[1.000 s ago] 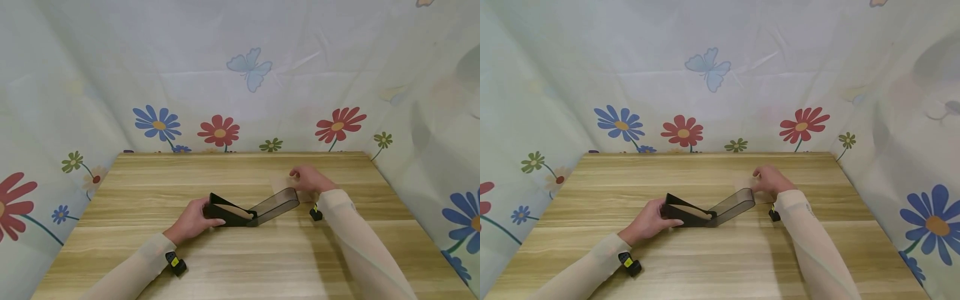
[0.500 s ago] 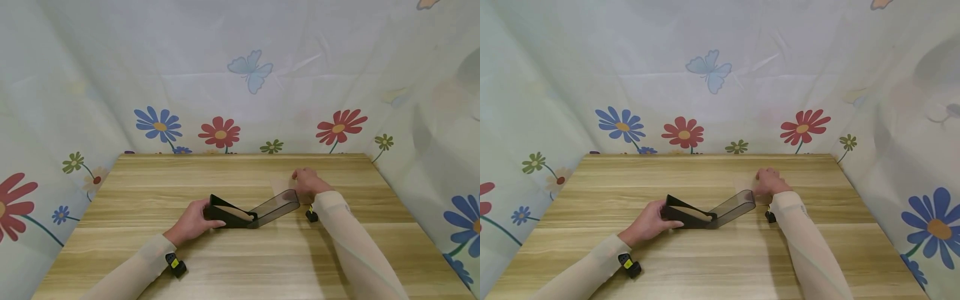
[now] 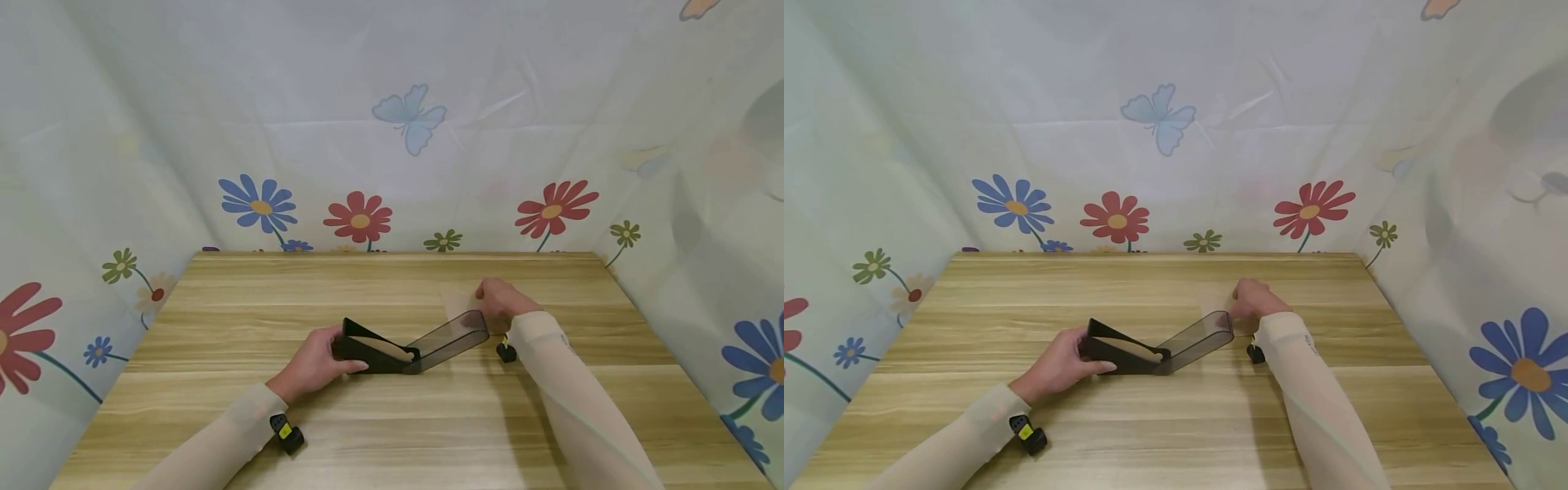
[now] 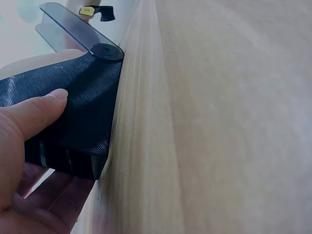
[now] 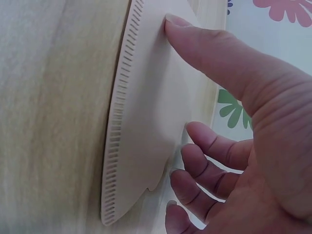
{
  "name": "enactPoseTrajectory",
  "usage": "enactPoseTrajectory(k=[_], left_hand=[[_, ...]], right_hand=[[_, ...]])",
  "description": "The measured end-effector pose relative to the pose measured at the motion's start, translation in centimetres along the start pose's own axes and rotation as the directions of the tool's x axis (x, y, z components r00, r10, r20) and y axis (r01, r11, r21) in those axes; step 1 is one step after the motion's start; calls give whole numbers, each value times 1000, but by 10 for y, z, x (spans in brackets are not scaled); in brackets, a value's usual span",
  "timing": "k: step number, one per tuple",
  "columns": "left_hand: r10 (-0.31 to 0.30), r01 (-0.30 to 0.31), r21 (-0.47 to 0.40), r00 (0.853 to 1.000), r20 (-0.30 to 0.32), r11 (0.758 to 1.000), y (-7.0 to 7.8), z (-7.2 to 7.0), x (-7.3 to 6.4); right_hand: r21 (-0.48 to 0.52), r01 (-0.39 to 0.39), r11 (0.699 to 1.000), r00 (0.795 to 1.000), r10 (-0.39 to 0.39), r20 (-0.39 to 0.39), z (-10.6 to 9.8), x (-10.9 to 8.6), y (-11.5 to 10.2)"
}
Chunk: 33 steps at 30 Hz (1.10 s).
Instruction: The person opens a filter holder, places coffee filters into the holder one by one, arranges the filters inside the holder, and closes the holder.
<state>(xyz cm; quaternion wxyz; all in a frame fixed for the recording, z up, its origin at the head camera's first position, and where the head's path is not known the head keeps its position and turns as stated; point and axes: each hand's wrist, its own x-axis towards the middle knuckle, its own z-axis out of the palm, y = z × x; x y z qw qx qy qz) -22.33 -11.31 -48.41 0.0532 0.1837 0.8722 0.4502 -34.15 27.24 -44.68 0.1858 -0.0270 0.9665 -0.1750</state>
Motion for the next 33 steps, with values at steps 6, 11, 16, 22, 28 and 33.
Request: enactPoseTrajectory(k=[6, 11, 16, 22, 28, 33], left_hand=[[-7, 7, -1, 1000, 0, 1000, 1, 0, 0], [-11, 11, -10, 1000, 3, 1000, 1, 0, 0], [-11, 11, -14, 1000, 3, 1000, 1, 0, 0], [-17, 17, -3, 1000, -1, 1000, 2, -1, 0], [-27, 27, -2, 1000, 2, 1000, 5, -1, 0], [-32, 32, 7, 999, 0, 999, 7, -2, -1]], right_hand=[[-15, 35, 999, 999, -35, 1, 0, 2, 0], [-31, 71, 997, 997, -71, -3, 0, 1, 1], [-18, 61, 998, 998, -62, -9, -1, -1, 0], [19, 31, 999, 999, -32, 19, -1, -2, 0], [42, 34, 999, 999, -34, -3, -1, -4, -2], [28, 65, 997, 998, -65, -10, -1, -4, -2]])
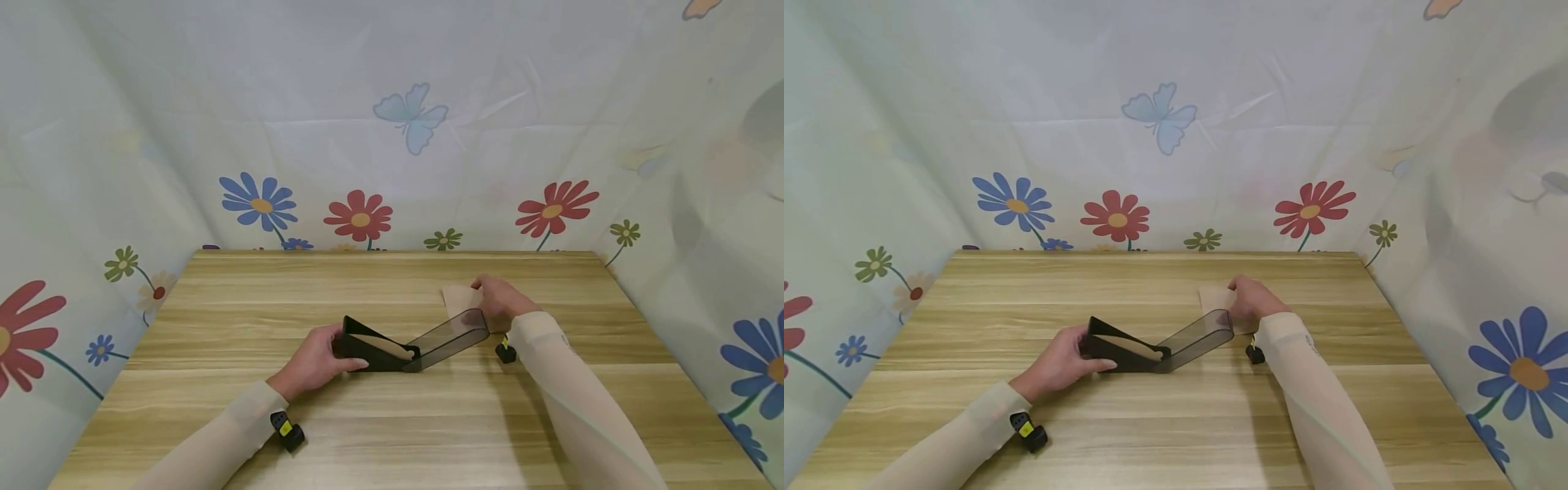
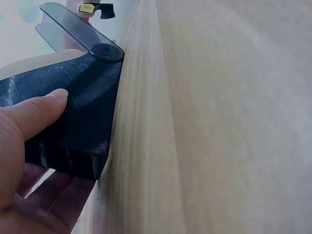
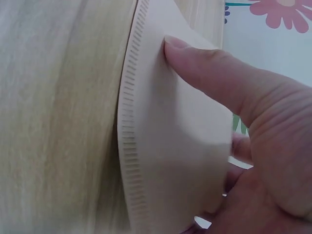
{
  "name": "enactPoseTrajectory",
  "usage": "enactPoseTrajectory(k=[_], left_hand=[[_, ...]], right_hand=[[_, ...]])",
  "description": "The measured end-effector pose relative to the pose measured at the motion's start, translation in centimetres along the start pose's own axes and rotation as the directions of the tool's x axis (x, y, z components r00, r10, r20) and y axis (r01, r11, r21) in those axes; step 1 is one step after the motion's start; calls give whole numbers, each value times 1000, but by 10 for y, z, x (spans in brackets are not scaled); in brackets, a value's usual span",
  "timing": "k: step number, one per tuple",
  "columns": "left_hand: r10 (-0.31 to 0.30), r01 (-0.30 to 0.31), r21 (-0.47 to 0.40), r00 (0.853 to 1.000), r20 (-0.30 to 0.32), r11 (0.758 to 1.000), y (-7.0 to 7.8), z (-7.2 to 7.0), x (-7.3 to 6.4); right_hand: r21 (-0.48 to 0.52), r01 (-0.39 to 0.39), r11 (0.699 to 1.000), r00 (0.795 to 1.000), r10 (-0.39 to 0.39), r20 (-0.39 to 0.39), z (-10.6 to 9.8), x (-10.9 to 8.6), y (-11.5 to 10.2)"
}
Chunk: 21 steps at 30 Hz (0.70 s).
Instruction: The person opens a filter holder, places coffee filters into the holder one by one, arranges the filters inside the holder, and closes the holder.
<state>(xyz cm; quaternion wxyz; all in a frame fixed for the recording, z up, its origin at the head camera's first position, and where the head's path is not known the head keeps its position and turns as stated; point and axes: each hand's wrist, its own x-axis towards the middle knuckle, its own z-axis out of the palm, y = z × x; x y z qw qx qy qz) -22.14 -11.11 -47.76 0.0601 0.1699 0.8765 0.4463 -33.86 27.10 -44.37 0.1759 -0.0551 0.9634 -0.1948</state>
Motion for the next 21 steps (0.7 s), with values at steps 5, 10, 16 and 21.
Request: enactPoseTrajectory(k=[5, 10, 16, 21], left_hand=[[5, -5, -2, 1000, 3, 1000, -1, 0, 0], [5, -5, -4, 1000, 6, 1000, -1, 0, 0], [8, -8, -2, 1000, 9, 1000, -1, 0, 1], [7, -7, 4, 1000, 2, 1000, -1, 0, 1]], right_hand=[[-40, 46, 998, 999, -47, -15, 1, 2, -2], [-75, 117, 990, 992, -120, -35, 1, -1, -6], [34, 171, 985, 982, -168, -87, -3, -4, -3], [149, 210, 966, 973, -192, -129, -8, -12, -1]])
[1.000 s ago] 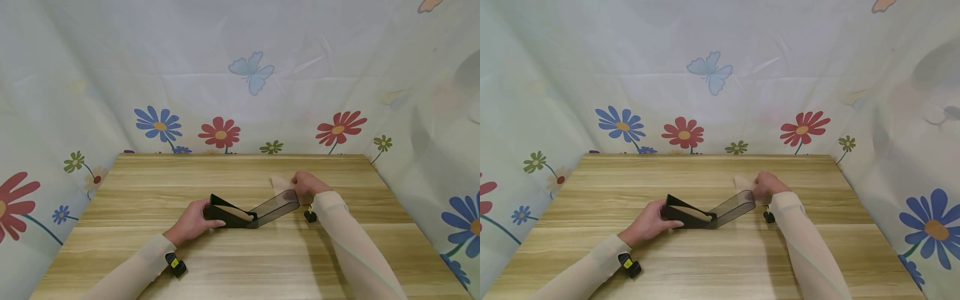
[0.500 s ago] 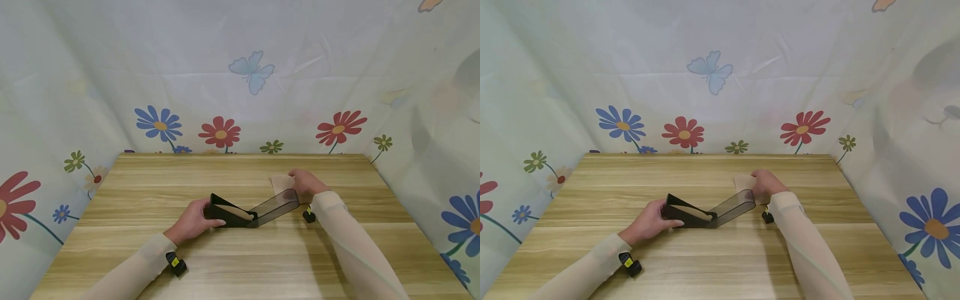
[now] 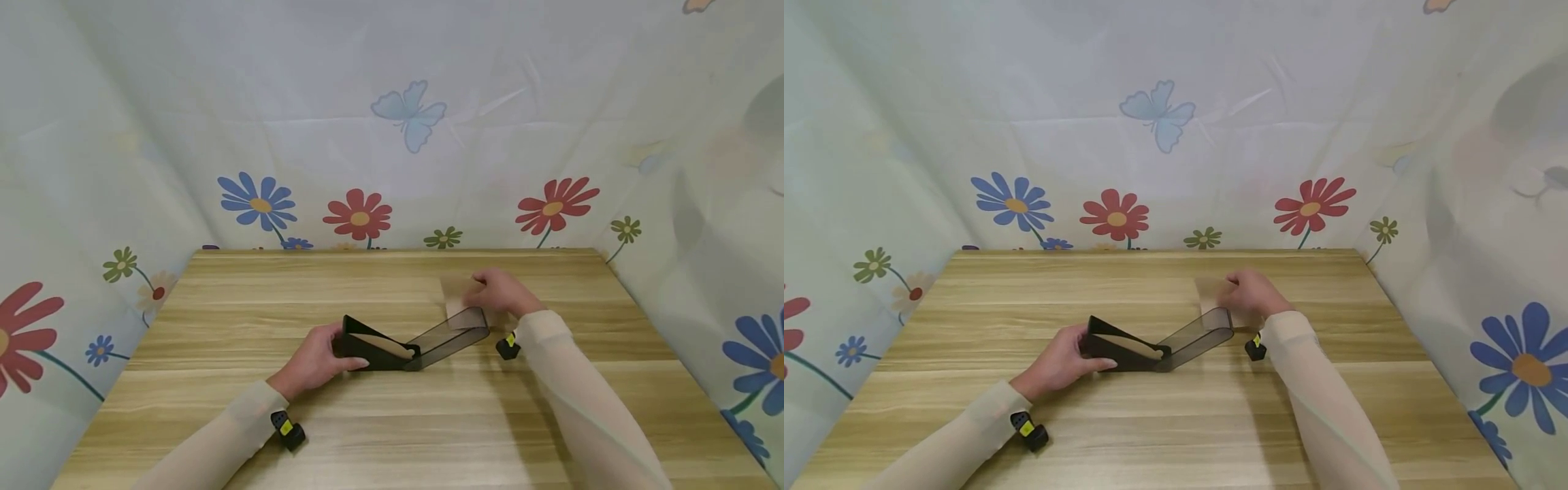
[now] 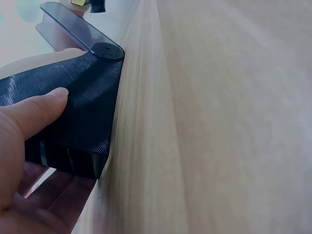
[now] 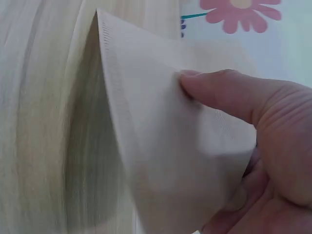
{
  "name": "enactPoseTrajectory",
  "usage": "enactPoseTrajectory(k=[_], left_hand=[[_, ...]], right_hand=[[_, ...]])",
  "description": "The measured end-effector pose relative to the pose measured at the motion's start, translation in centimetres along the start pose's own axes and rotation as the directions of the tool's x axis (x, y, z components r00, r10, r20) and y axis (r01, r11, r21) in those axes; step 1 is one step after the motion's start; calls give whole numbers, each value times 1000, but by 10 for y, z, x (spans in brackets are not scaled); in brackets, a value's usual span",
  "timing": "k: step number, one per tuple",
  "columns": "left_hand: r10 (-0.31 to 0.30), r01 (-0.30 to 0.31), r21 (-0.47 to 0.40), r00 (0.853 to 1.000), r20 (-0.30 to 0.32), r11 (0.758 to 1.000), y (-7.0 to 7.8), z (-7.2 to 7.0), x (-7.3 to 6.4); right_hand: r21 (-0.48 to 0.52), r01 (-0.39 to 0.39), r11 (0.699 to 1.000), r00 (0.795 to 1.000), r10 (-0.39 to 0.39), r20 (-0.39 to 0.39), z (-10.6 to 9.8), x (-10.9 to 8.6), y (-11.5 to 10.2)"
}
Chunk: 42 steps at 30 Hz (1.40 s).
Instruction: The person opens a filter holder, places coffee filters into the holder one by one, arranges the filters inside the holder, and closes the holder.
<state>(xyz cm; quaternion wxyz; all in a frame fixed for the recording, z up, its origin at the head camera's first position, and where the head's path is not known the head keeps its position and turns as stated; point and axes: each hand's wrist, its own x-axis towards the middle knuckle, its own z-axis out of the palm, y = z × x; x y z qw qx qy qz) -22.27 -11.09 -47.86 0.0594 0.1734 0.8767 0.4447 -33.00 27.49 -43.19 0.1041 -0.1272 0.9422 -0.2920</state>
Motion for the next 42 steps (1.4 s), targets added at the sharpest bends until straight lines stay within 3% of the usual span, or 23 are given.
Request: enactPoseTrajectory(k=[8, 15, 25, 34, 42], left_hand=[[14, -14, 9, 1000, 0, 1000, -2, 1, 1], [7, -7, -8, 1000, 1, 1000, -4, 1, 0], [0, 0, -16, 1000, -3, 1000, -4, 1, 0], [-1, 1, -35, 1000, 6, 999, -3, 1, 0], [4, -4, -33, 1000, -2, 999, 0, 1, -1]], right_hand=[[129, 29, 991, 997, -19, -78, -11, -16, -4], [154, 62, 986, 987, -38, -153, -22, -23, -15], [123, 185, 975, 970, -161, -181, -36, -37, -62], [84, 242, 967, 959, -225, -175, -39, -53, -103], [126, 311, 942, 944, -291, -156, -36, -59, -127]])
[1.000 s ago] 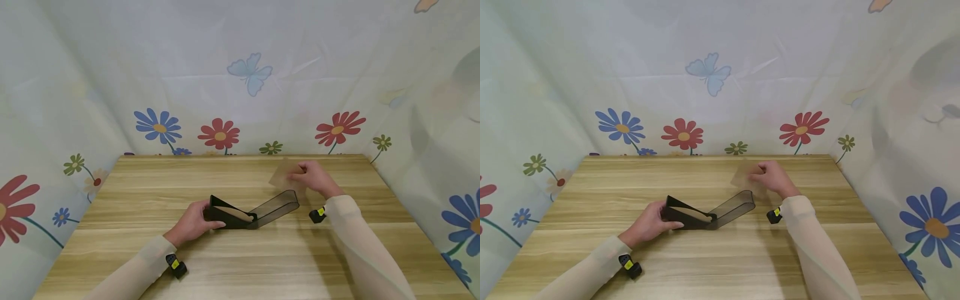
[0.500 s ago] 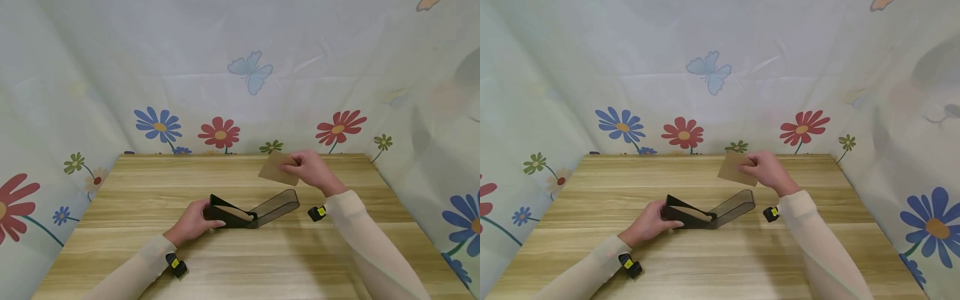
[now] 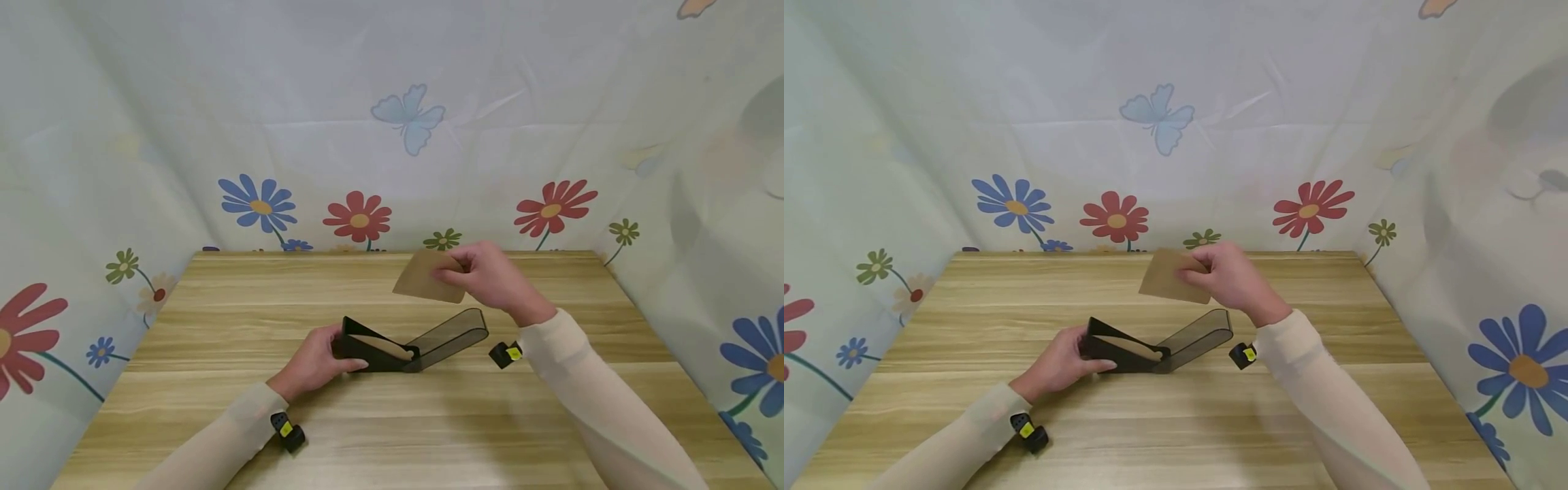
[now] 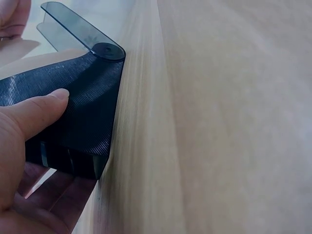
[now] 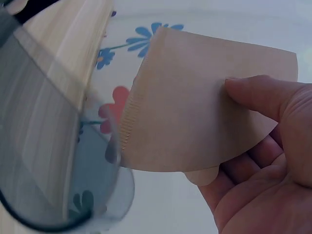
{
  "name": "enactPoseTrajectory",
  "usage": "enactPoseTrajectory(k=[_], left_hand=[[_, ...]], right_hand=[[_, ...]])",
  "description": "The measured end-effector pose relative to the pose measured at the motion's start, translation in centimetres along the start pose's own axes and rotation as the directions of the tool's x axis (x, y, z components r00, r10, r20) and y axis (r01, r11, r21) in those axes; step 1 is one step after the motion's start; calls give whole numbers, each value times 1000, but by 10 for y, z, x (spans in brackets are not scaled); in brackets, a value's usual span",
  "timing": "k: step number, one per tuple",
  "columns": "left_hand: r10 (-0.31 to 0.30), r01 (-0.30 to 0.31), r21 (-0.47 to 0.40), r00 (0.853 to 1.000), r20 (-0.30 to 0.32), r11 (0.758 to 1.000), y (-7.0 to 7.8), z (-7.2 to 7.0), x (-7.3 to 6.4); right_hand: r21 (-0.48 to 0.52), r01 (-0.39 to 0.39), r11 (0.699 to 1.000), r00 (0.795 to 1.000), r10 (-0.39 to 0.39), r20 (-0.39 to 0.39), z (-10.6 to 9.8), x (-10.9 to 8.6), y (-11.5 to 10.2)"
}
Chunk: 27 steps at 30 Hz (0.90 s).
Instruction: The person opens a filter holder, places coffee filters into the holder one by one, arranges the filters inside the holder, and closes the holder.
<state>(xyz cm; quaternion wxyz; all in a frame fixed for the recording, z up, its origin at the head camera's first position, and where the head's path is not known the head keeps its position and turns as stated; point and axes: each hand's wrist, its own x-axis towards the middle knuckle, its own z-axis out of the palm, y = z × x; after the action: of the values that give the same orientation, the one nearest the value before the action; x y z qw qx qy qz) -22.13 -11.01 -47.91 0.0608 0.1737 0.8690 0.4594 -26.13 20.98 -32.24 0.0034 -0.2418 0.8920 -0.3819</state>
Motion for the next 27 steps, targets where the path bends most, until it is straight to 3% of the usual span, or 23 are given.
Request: enactPoseTrajectory(k=[6, 12, 18, 27], left_hand=[[0, 1, -5, 1000, 1, 1000, 1, 0, 0], [-8, 8, -4, 1000, 1, 1000, 3, -1, 0], [-22, 22, -1, 1000, 2, 1000, 4, -1, 0], [-7, 7, -15, 1000, 5, 1000, 4, -2, 0]], right_hand=[[40, 27, 999, 997, -30, 70, 10, 1, -10], [-3, 25, 1000, 991, -25, 133, 21, -1, -20], [-1, 70, 998, 976, -68, 205, 31, 1, -23], [-44, 102, 994, 961, -88, 261, 42, 4, -25]])
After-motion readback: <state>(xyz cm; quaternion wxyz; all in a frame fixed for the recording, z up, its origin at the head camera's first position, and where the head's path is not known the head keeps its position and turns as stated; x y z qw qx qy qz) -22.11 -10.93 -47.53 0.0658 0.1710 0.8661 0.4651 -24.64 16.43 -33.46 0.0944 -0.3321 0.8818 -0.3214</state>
